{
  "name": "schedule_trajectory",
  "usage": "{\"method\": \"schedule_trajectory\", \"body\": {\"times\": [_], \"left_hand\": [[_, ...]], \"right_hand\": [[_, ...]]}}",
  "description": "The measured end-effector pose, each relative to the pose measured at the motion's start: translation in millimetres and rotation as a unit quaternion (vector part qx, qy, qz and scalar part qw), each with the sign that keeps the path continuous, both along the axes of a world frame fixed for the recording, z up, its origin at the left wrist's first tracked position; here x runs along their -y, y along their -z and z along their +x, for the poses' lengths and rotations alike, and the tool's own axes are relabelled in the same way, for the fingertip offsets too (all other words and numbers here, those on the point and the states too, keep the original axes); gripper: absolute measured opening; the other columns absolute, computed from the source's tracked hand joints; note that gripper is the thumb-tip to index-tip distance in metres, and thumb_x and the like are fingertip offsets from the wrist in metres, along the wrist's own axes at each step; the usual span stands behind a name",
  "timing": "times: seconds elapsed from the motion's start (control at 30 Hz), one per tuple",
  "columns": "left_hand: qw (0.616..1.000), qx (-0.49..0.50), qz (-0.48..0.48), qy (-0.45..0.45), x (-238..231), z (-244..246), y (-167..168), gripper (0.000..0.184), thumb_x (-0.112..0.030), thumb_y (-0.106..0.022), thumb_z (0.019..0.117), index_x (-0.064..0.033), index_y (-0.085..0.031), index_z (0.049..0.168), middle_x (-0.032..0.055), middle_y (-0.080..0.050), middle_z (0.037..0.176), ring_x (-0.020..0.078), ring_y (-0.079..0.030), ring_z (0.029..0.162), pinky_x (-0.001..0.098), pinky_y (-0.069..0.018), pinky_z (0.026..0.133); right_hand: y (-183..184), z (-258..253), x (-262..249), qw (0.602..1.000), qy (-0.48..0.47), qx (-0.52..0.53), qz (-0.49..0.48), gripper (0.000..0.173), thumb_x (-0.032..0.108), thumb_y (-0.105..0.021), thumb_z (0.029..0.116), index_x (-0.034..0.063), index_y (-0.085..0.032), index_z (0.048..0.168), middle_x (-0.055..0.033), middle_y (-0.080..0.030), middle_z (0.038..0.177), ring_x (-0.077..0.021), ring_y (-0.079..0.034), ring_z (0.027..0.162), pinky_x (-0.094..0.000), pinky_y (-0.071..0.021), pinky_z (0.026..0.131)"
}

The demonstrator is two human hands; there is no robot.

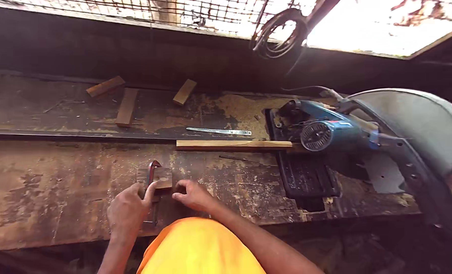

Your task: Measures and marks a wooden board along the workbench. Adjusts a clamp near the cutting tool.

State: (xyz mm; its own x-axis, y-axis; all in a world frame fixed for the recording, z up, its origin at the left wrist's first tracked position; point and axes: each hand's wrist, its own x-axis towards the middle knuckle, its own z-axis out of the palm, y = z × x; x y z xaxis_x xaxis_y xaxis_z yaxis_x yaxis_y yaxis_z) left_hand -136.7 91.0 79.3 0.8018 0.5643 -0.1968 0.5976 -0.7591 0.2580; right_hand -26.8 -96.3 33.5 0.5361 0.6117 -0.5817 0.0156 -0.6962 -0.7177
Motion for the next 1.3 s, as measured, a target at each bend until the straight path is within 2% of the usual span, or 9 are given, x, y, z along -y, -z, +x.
{"method": "schedule_trajectory", "body": {"times": [0.1,0.2,0.4,0.77,0.9,1.0,1.1,1.2,1.3], "left_hand": [[0.995,0.095,0.005,0.013,-2.5,0.7,6.9,0.044,-0.057,-0.064,0.0949,-0.0137,-0.069,0.098,0.0088,-0.068,0.084,0.0299,-0.067,0.072,0.0569,-0.0531,0.061],[0.995,0.093,-0.006,0.028,-6.8,7.3,11.0,0.043,-0.051,-0.069,0.0941,-0.0138,-0.069,0.115,0.01,-0.069,0.098,0.0298,-0.068,0.081,0.0575,-0.0561,0.069],[0.999,0.027,-0.033,0.02,-3.2,23.6,7.1,0.032,-0.044,-0.07,0.0957,-0.018,-0.07,0.114,0.0081,-0.073,0.086,0.0315,-0.071,0.079,0.0599,-0.0559,0.068],[0.973,0.12,-0.179,-0.088,-14.3,24.9,14.2,0.021,-0.038,-0.073,0.0954,-0.0202,-0.071,0.107,-0.0039,-0.069,0.074,0.0133,-0.067,0.065,0.0449,-0.0583,0.063],[0.966,0.162,-0.179,-0.092,-8.0,21.1,15.9,0.035,-0.041,-0.076,0.0927,-0.0207,-0.068,0.12,-0.0045,-0.072,0.082,0.0126,-0.069,0.07,0.0431,-0.0595,0.066],[0.948,0.24,-0.178,-0.109,-1.6,1.6,20.9,0.03,-0.042,-0.066,0.0991,-0.0207,-0.065,0.12,-0.0048,-0.07,0.09,0.0098,-0.068,0.073,0.0379,-0.0614,0.065],[0.94,0.269,-0.171,-0.118,9.1,-28.5,38.5,0.026,-0.044,-0.059,0.1016,-0.0196,-0.065,0.109,-0.0064,-0.066,0.08,0.0086,-0.064,0.064,0.0353,-0.0585,0.058],[0.971,0.184,-0.149,-0.033,23.3,-68.7,58.0,0.038,-0.053,-0.058,0.0987,-0.02,-0.069,0.115,-0.0062,-0.069,0.103,0.0075,-0.068,0.094,0.0342,-0.062,0.083],[0.988,0.097,-0.105,0.066,39.9,-90.3,74.5,0.058,-0.067,-0.059,0.0925,-0.0255,-0.067,0.132,0.0015,-0.061,0.139,0.0205,-0.054,0.133,0.0438,-0.0486,0.11]], "right_hand": [[0.0,1.2,0.7,0.999,-0.03,-0.008,0.026,0.029,0.041,-0.066,0.0951,0.0155,-0.073,0.106,-0.0044,-0.073,0.098,-0.019,-0.07,0.092,-0.0496,-0.0558,0.084],[3.5,-3.0,-0.3,0.99,-0.098,-0.019,0.099,0.027,0.038,-0.066,0.0959,0.0148,-0.075,0.107,-0.0029,-0.074,0.096,-0.0153,-0.07,0.087,-0.0459,-0.0578,0.082],[5.6,-9.5,0.7,0.968,-0.19,-0.014,0.165,0.023,0.033,-0.064,0.0989,0.015,-0.075,0.109,-0.0015,-0.074,0.101,-0.0129,-0.07,0.093,-0.0435,-0.0583,0.086],[11.7,-3.8,10.3,0.996,-0.066,-0.034,0.039,0.025,0.041,-0.061,0.0974,0.0214,-0.074,0.106,0.0024,-0.073,0.094,-0.0121,-0.07,0.085,-0.0402,-0.059,0.081],[13.1,-5.8,4.9,0.993,-0.098,-0.037,0.048,0.027,0.044,-0.061,0.0967,0.0228,-0.074,0.107,0.0039,-0.074,0.095,-0.0099,-0.07,0.086,-0.0388,-0.0584,0.083],[17.9,-4.5,2.1,0.992,-0.092,-0.072,0.049,0.029,0.041,-0.06,0.0991,0.0188,-0.073,0.111,0.0003,-0.074,0.099,-0.0132,-0.072,0.088,-0.0397,-0.0597,0.084],[24.9,-2.2,0.9,0.994,-0.057,-0.081,0.036,0.029,0.04,-0.058,0.0997,0.0173,-0.072,0.112,-0.0004,-0.075,0.101,-0.0141,-0.072,0.088,-0.0384,-0.0601,0.082],[26.2,-1.7,-1.8,0.996,-0.014,-0.061,0.064,0.025,0.038,-0.057,0.1008,0.0195,-0.072,0.11,0.0016,-0.075,0.098,-0.0132,-0.072,0.086,-0.0369,-0.0606,0.079],[25.5,-2.9,-8.4,0.992,0.014,-0.018,0.126,0.021,0.037,-0.058,0.1007,0.0258,-0.073,0.111,0.0053,-0.075,0.099,-0.0119,-0.072,0.086,-0.036,-0.0618,0.079]]}}
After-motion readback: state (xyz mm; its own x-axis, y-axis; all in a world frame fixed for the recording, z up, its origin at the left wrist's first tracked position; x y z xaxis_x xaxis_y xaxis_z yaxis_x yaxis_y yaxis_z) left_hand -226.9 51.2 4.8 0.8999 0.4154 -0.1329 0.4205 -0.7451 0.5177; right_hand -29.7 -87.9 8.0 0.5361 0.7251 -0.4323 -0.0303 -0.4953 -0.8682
